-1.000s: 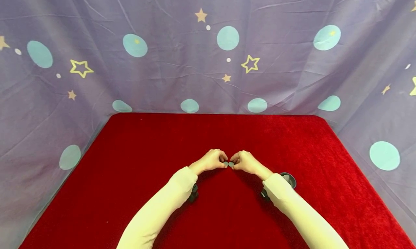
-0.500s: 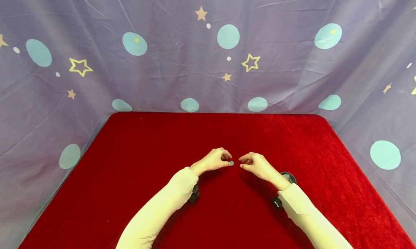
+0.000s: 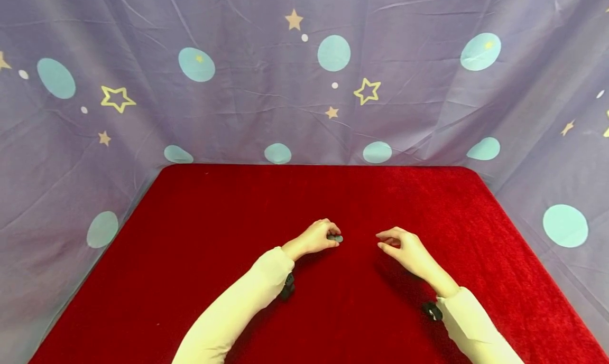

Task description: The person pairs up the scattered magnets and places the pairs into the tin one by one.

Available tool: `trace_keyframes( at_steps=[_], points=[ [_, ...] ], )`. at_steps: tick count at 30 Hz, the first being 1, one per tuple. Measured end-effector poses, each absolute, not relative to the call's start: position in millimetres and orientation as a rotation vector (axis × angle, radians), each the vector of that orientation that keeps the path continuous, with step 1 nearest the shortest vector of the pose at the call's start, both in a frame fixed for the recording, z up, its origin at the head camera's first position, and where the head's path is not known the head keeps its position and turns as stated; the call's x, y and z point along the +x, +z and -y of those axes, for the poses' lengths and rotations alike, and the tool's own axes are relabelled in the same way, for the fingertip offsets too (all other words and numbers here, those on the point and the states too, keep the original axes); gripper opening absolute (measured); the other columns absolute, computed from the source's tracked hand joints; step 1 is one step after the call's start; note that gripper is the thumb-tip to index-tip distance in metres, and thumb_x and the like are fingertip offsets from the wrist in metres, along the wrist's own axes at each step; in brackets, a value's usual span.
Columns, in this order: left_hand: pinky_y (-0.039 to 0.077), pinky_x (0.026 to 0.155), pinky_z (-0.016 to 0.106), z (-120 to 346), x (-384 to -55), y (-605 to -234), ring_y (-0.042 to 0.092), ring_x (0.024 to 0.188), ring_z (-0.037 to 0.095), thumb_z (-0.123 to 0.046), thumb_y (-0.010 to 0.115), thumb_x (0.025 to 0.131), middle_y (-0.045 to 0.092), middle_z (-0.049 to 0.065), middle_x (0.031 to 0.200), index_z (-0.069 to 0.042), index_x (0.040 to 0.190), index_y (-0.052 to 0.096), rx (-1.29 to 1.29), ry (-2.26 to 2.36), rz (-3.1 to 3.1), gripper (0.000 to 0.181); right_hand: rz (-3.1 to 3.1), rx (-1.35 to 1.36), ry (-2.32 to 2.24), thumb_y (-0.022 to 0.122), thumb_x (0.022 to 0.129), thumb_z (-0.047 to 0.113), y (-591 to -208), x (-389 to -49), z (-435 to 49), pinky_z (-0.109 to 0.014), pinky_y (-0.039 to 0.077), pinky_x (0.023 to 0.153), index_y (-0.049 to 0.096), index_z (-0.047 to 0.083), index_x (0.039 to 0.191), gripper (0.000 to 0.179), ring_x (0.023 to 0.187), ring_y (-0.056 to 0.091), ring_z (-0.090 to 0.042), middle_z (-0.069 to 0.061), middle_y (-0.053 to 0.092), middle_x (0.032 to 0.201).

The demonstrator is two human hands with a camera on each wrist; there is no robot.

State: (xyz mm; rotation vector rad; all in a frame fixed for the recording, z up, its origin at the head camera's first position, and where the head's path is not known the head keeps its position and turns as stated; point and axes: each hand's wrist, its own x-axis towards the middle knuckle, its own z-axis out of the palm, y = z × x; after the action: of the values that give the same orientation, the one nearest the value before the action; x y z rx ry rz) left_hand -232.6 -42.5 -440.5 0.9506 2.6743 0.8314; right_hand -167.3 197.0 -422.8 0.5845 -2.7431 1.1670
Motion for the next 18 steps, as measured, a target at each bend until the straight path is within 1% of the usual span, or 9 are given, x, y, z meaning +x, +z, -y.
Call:
trace_keyframes(
  at_steps=[4, 11, 15, 18],
  points=[
    [0.04, 0.077, 0.027, 39, -233, -443, 0.05, 0.087, 0.02, -0.013, 0.067, 0.077, 0.055, 0.007, 0.093, -0.002, 0.103, 0.062, 0.94, 0.782, -2.703, 0.028, 2.734, 0.533, 1.128, 0.062, 0.081, 0.007, -419, -161, -208, -0.037, 0.049, 0.067, 0.064, -0.002, 0.097, 0.019, 0.077, 0.061, -0.022, -0.012, 0.062, 0.092],
    [0.04, 0.076, 0.028, 37, -236, -449, 0.05, 0.084, 0.02, -0.013, 0.069, 0.076, 0.053, 0.006, 0.088, -0.003, 0.1, 0.063, 0.967, 0.765, -2.736, 0.026, 2.732, 0.443, 1.071, 0.063, 0.08, 0.009, -414, -151, -229, -0.031, 0.049, 0.065, 0.064, -0.001, 0.097, 0.019, 0.079, 0.062, -0.024, -0.011, 0.062, 0.091],
    [0.041, 0.076, 0.027, 36, -239, -450, 0.052, 0.082, 0.018, -0.014, 0.069, 0.076, 0.054, 0.004, 0.087, -0.005, 0.098, 0.065, 0.995, 0.742, -2.75, 0.024, 2.689, 0.413, 1.022, 0.065, 0.078, 0.008, -415, -144, -243, -0.032, 0.049, 0.065, 0.065, 0.0, 0.096, 0.019, 0.077, 0.062, -0.017, -0.009, 0.063, 0.089],
    [0.041, 0.076, 0.027, 36, -240, -450, 0.054, 0.081, 0.017, -0.015, 0.07, 0.075, 0.054, 0.003, 0.086, -0.006, 0.096, 0.066, 0.999, 0.732, -2.756, 0.023, 2.665, 0.396, 0.996, 0.066, 0.077, 0.007, -416, -139, -252, -0.03, 0.049, 0.064, 0.065, 0.002, 0.095, 0.019, 0.076, 0.061, -0.011, -0.008, 0.063, 0.088]
  ],
)
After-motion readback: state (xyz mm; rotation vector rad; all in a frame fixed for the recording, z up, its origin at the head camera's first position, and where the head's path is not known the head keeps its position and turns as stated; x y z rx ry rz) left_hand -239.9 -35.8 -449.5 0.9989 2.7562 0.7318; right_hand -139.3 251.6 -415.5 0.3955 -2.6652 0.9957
